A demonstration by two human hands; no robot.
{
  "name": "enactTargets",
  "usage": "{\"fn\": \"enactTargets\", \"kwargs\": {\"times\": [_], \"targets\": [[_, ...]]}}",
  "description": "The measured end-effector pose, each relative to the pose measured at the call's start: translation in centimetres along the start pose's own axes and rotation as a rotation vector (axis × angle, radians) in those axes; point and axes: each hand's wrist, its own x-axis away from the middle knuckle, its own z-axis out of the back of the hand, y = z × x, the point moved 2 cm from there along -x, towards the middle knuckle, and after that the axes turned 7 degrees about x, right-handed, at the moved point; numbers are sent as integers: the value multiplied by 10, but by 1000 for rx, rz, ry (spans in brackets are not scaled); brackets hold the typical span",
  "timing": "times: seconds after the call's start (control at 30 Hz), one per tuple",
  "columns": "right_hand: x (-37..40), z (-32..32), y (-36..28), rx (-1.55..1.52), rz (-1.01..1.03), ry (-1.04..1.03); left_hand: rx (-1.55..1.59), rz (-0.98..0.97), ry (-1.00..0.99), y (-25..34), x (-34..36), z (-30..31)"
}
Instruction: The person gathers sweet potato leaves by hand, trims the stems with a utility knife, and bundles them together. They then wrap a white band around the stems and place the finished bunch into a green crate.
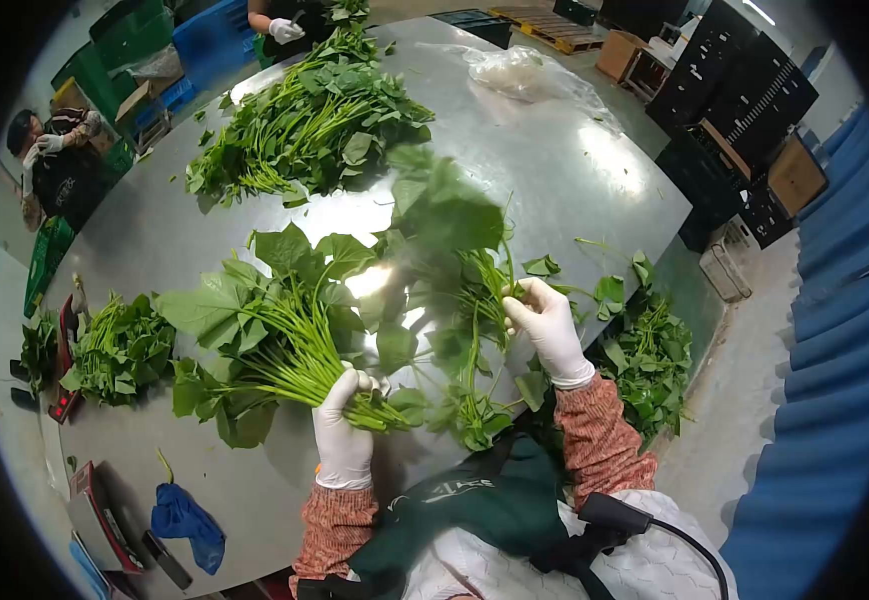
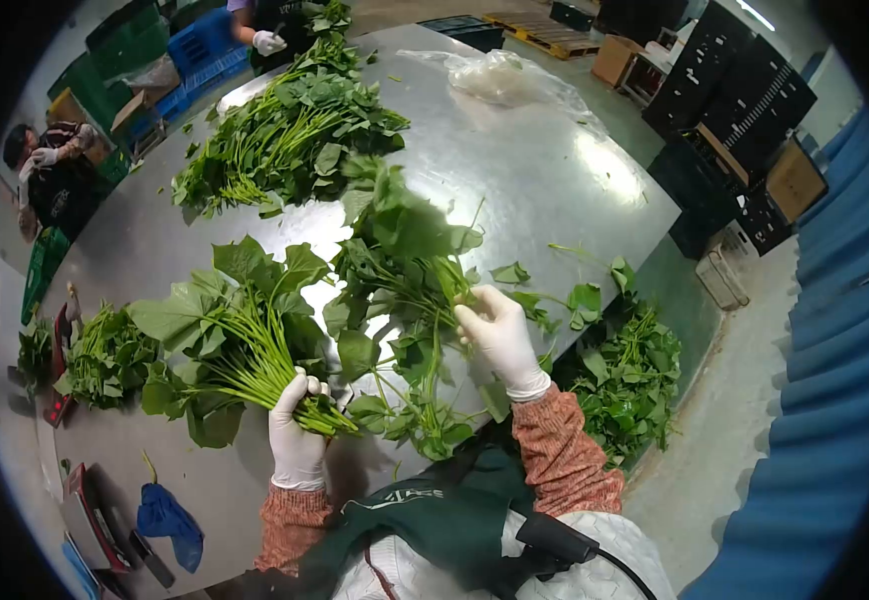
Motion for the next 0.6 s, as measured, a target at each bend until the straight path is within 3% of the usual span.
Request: {"fn": "enactTargets", "kwargs": {"times": [0.13,0.23,0.27,0.3,0.33,0.43,0.47,0.57,0.6], "targets": [[12,-19,-29,-40,48,-57,-94,-58,21,-4,2,-4],[29,-43,-52,294,245,-58,-178,-56,-37,-8,-2,0],[37,-53,-55,550,614,-35,-294,-27,42,-8,5,-3],[49,-68,-68,488,548,-64,-388,-127,-58,-11,8,-5],[57,-82,-64,516,612,-125,-471,-236,-151,-14,10,-6],[76,-110,-53,636,845,-200,-179,-121,-94,-23,16,-8],[79,-112,-54,670,873,-222,-160,-46,-47,-18,19,-16],[83,-111,-51,646,983,-224,-306,-112,-225,-10,19,-8],[84,-109,-49,620,1025,-216,-268,-59,-160,-11,17,-8]]}}
